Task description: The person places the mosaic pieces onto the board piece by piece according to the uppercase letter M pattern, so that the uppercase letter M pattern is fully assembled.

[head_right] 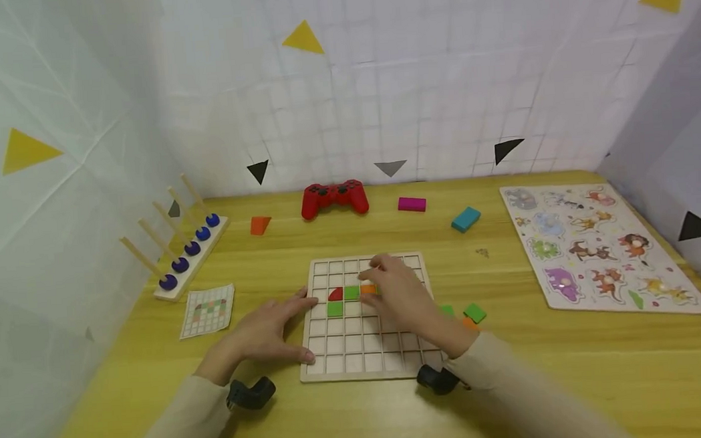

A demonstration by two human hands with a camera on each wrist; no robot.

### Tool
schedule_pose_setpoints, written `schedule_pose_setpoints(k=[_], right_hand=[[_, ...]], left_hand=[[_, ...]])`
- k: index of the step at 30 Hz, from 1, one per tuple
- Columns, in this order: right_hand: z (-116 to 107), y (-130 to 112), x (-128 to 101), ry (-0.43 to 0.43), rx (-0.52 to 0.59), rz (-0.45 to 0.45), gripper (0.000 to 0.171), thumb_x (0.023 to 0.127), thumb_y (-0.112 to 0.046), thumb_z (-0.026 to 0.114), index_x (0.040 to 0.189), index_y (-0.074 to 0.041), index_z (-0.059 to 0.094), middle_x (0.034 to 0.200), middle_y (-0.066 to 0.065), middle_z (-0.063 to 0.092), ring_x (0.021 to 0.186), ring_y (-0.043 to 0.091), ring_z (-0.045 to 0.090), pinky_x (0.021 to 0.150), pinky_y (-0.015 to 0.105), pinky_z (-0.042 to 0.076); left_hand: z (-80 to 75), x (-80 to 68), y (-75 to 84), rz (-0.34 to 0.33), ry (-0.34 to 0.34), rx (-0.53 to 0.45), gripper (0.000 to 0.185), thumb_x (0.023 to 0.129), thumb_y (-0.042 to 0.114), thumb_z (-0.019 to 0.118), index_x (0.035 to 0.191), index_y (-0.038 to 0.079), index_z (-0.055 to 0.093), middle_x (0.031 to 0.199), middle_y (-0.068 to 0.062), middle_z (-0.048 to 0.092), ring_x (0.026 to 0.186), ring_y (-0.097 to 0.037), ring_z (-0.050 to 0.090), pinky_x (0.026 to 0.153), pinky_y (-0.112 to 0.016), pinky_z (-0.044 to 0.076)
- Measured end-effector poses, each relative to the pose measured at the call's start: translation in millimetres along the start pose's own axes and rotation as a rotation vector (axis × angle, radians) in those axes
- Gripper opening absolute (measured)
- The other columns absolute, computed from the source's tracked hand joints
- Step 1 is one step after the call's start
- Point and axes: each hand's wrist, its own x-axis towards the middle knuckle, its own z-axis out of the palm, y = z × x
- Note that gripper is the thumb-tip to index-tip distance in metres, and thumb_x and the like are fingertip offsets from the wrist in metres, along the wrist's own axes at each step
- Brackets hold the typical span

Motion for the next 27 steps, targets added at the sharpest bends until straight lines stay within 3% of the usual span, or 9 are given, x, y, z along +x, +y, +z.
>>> schedule_pose_setpoints(k=[5,11,15,20,27], right_hand=[[-38,57,-41,0.037,0.005,0.073,0.032,0.082,-0.012,0.078,0.111,0.001,0.071,0.117,0.027,0.059,0.103,0.041,0.057,0.086,0.056,0.049],[-61,103,-92,-0.035,-0.042,0.036,0.021,0.077,-0.014,0.082,0.097,-0.011,0.077,0.111,0.02,0.066,0.101,0.04,0.059,0.082,0.056,0.048],[-61,113,-109,-0.054,-0.039,-0.042,0.031,0.072,-0.02,0.085,0.102,-0.018,0.077,0.116,0.017,0.065,0.106,0.038,0.057,0.085,0.05,0.044],[-57,113,-115,-0.009,-0.053,-0.138,0.043,0.066,-0.02,0.088,0.107,-0.022,0.075,0.119,0.016,0.065,0.106,0.036,0.056,0.085,0.043,0.038],[-58,114,-118,-0.016,-0.054,-0.093,0.033,0.069,-0.019,0.087,0.097,-0.029,0.072,0.12,0.017,0.064,0.109,0.039,0.056,0.087,0.052,0.038]], left_hand=[[-2.8,-1.1,2.0,0.005,0.005,0.005,0.098,0.07,0.068,0.076,0.152,0.032,0.036,0.166,0.002,0.019,0.139,-0.036,0.04,0.106,-0.053,0.041],[-2.2,-4.3,-0.2,-0.018,0.006,0.008,0.099,0.068,0.069,0.076,0.151,0.032,0.037,0.166,0.003,0.02,0.14,-0.035,0.04,0.108,-0.053,0.04],[-2.7,-5.2,-0.1,-0.03,0.01,-0.005,0.098,0.068,0.069,0.077,0.151,0.034,0.037,0.166,0.004,0.019,0.136,-0.034,0.043,0.105,-0.052,0.042],[-2.0,-3.9,0.8,-0.026,0.009,-0.013,0.097,0.069,0.067,0.077,0.151,0.034,0.038,0.166,0.004,0.02,0.136,-0.034,0.042,0.105,-0.052,0.041],[-1.3,-0.3,3.8,-0.02,-0.004,-0.005,0.099,0.068,0.069,0.077,0.151,0.035,0.036,0.166,0.007,0.017,0.135,-0.032,0.043,0.105,-0.051,0.041]])
